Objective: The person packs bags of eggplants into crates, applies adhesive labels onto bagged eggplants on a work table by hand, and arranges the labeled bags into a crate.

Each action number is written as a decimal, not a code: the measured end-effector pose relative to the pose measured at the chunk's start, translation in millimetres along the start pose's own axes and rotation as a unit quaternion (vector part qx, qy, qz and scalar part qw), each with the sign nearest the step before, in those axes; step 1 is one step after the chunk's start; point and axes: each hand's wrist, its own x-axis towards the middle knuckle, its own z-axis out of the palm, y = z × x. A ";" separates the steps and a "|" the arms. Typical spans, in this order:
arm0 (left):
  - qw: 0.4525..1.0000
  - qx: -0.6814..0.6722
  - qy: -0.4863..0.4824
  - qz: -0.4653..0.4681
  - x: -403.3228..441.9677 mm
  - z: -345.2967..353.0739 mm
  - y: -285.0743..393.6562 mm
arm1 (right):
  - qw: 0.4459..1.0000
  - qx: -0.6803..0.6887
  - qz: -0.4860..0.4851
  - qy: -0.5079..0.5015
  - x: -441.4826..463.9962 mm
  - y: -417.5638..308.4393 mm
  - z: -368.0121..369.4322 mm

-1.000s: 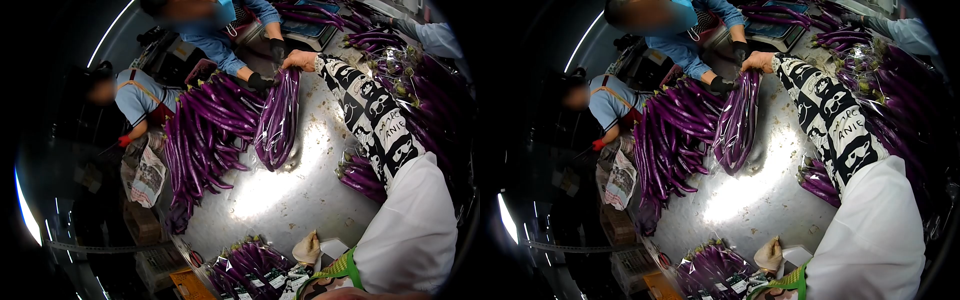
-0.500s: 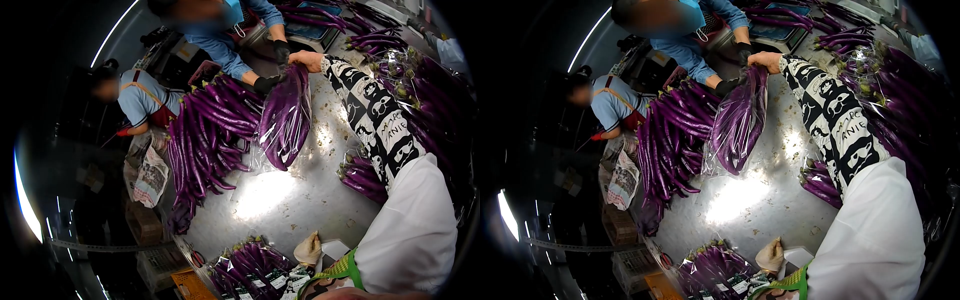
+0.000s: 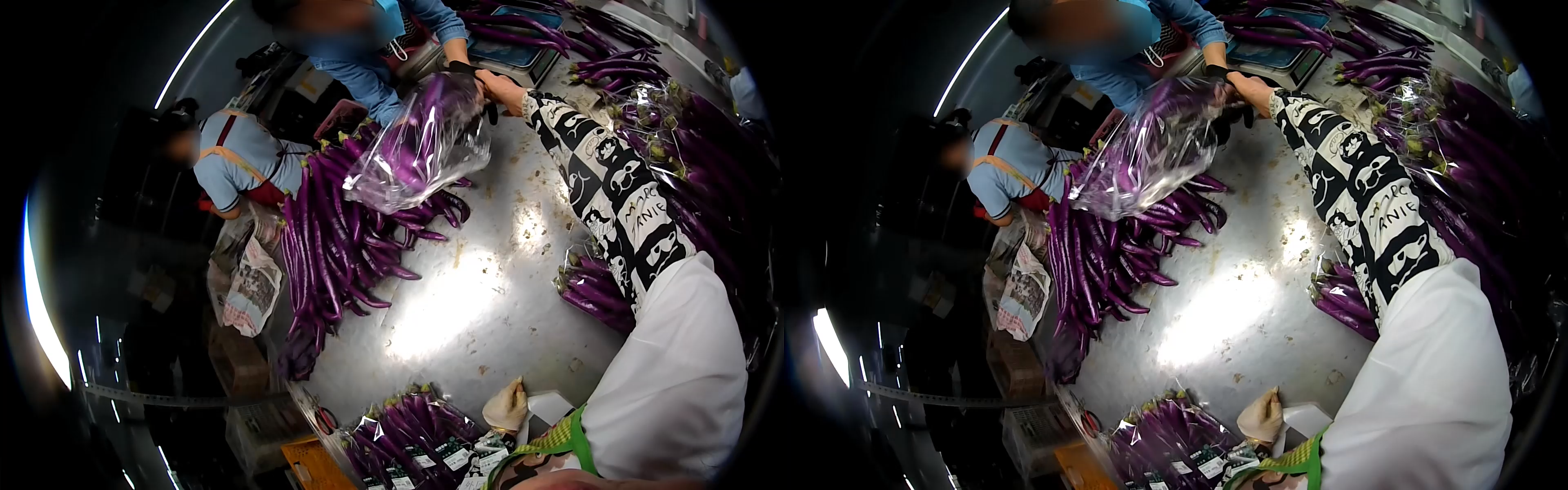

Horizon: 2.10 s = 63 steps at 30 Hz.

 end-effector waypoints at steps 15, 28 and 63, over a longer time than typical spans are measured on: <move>0.998 -0.003 0.048 -0.043 -18.9 19.1 -11.8 | 0.847 -0.132 0.195 0.477 -1.4 -95.3 56.0; 0.997 -0.067 0.029 -0.039 -20.3 23.3 -23.4 | 0.780 -0.149 -0.600 0.103 -364.3 -368.7 -73.2; 0.999 -0.001 0.003 -0.052 -15.2 11.6 -13.1 | 0.888 -0.372 -0.270 -0.018 -596.3 -83.7 -62.8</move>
